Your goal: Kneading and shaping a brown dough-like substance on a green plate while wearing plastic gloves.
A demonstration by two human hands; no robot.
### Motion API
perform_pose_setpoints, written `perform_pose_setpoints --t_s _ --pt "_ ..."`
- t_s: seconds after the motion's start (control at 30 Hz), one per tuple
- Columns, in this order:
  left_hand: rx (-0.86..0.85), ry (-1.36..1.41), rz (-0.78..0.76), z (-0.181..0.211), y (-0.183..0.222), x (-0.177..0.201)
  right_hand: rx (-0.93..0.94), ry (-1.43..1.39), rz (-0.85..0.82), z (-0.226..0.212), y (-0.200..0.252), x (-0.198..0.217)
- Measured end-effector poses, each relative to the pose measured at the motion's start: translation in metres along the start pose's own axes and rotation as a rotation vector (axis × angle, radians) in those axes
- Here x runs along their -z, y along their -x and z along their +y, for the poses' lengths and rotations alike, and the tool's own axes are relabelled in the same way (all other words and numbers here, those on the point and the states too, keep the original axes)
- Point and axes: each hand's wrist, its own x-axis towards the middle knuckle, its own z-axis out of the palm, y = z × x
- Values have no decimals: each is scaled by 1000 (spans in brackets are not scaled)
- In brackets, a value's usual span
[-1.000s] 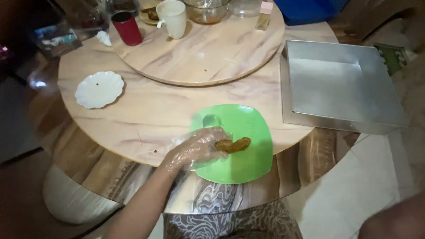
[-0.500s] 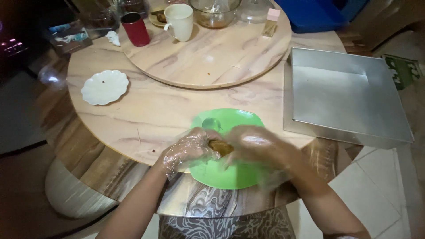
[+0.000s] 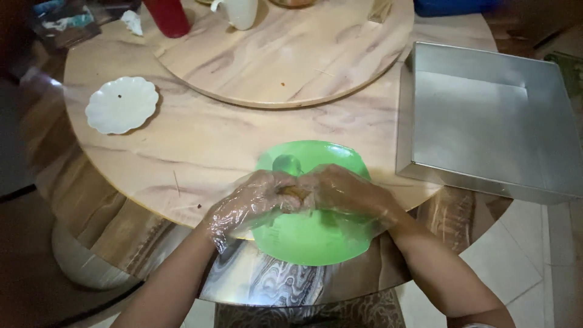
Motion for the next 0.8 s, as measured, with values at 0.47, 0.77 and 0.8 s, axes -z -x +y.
perform_pose_setpoints --t_s 0.47,0.77,0.8 --pt "-283 -269 16 34 32 10 -124 132 60 -84 34 38" --pt "-365 -487 48 -31 -8 -13 -249 447 80 -61 52 -11" --pt "-348 -484 67 -38 -10 -13 -226 445 68 -48 48 -15"
